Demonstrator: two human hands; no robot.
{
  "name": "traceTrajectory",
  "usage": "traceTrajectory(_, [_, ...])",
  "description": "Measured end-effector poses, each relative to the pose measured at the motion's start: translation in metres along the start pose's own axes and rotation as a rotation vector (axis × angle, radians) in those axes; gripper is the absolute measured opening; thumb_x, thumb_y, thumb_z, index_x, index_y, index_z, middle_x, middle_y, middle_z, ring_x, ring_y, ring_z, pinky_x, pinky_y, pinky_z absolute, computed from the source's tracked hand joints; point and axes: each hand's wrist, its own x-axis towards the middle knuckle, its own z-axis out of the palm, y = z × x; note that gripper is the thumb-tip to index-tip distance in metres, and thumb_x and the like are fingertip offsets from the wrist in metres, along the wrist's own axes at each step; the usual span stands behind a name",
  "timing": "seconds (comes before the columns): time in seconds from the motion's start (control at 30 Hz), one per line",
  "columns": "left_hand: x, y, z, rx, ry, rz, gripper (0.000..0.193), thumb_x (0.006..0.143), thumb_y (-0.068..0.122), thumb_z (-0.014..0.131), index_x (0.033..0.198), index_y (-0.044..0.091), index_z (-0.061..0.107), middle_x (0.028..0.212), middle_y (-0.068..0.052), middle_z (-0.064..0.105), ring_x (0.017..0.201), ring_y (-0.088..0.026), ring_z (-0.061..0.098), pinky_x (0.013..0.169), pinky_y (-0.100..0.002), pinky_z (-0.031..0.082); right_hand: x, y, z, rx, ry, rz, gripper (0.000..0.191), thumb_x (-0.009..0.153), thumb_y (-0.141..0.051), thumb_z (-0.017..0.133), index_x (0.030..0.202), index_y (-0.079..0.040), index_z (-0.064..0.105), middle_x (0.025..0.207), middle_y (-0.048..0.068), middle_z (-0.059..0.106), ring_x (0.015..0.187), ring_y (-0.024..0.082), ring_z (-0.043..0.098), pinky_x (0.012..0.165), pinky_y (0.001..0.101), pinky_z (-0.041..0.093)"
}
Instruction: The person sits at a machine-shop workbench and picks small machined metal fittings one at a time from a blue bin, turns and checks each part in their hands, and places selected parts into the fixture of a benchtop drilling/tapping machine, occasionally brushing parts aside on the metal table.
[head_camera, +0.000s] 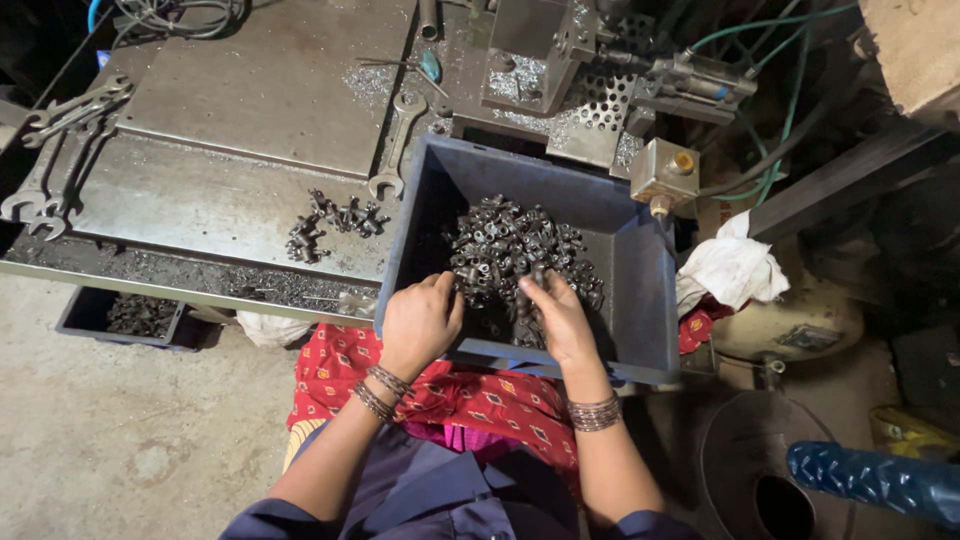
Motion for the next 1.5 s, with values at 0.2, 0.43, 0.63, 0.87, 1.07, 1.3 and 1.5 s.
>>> traceTrajectory(0.2, [0.0,-0.002,0.0,-0.005,0.005,0.007,0.02,0.092,0.023,0.063,0.088,0.003,0.06,0.084,-0.017,0.069,0.072,-0.039,0.068,0.064,-0.05,0.054,0.026,-0.035,0.003,0.121,-0.02,0.184,0.009,0.096,-0.015,0.071,0.103,-0.011,0.066,0.09,0.002,0.069,0.079,0.015,0.066,0.067,0.0295,0.054])
traceTrajectory(0.43, [0.001,-0.003,-0.001,0.005,0.026,-0.006,0.02,0.091,0.023,0.063,0.088,0.003,0.06,0.083,-0.017,0.069,0.071,-0.039,0.068,0.064,-0.05,0.055,0.19,-0.136,0.002,0.513,0.042,0.122,0.016,0.095,-0.028,0.069,0.089,-0.013,0.068,0.08,0.001,0.066,0.074,0.017,0.062,0.066,0.0318,0.051])
traceTrajectory(0.63, [0.001,-0.002,-0.006,-0.001,0.028,-0.048,0.02,0.091,0.024,0.063,0.09,0.004,0.061,0.083,-0.016,0.069,0.071,-0.039,0.069,0.064,-0.05,0.055,0.255,-0.182,0.018,0.439,0.064,0.088,0.029,0.095,-0.044,0.062,0.086,-0.018,0.068,0.071,-0.002,0.062,0.058,0.014,0.053,0.05,0.0273,0.037])
traceTrajectory(0.87, [0.002,-0.004,-0.004,-0.006,0.01,-0.049,0.021,0.09,0.024,0.063,0.09,0.003,0.062,0.084,-0.016,0.07,0.072,-0.039,0.069,0.064,-0.05,0.055,0.268,-0.194,0.019,0.248,0.229,-0.008,0.021,0.095,-0.036,0.066,0.089,-0.016,0.067,0.072,-0.001,0.062,0.055,0.012,0.052,0.043,0.0252,0.032])
traceTrajectory(1.07, [0.003,-0.003,-0.006,-0.005,0.017,-0.043,0.02,0.091,0.024,0.063,0.089,0.004,0.062,0.084,-0.016,0.07,0.072,-0.038,0.069,0.064,-0.05,0.056,0.271,-0.203,-0.006,0.121,0.496,-0.185,0.032,0.096,-0.038,0.066,0.08,-0.012,0.058,0.065,0.0,0.054,0.046,0.011,0.047,0.037,0.0259,0.03])
traceTrajectory(1.3, [0.006,0.0,-0.009,-0.009,-0.007,-0.058,0.02,0.091,0.024,0.062,0.089,0.004,0.063,0.084,-0.017,0.07,0.072,-0.039,0.069,0.064,-0.05,0.055,0.205,-0.194,-0.055,-0.406,0.181,-0.105,0.009,0.095,-0.018,0.071,0.091,-0.011,0.067,0.074,-0.002,0.06,0.056,0.009,0.051,0.046,0.0244,0.037])
traceTrajectory(1.5, [0.005,-0.001,-0.006,0.001,-0.015,-0.042,0.02,0.091,0.023,0.062,0.091,0.003,0.062,0.085,-0.017,0.07,0.073,-0.039,0.069,0.064,-0.051,0.055,0.22,-0.182,-0.062,0.141,0.006,-0.18,0.017,0.096,0.006,0.056,0.11,-0.002,0.061,0.099,0.01,0.067,0.091,0.023,0.068,0.088,0.0446,0.063])
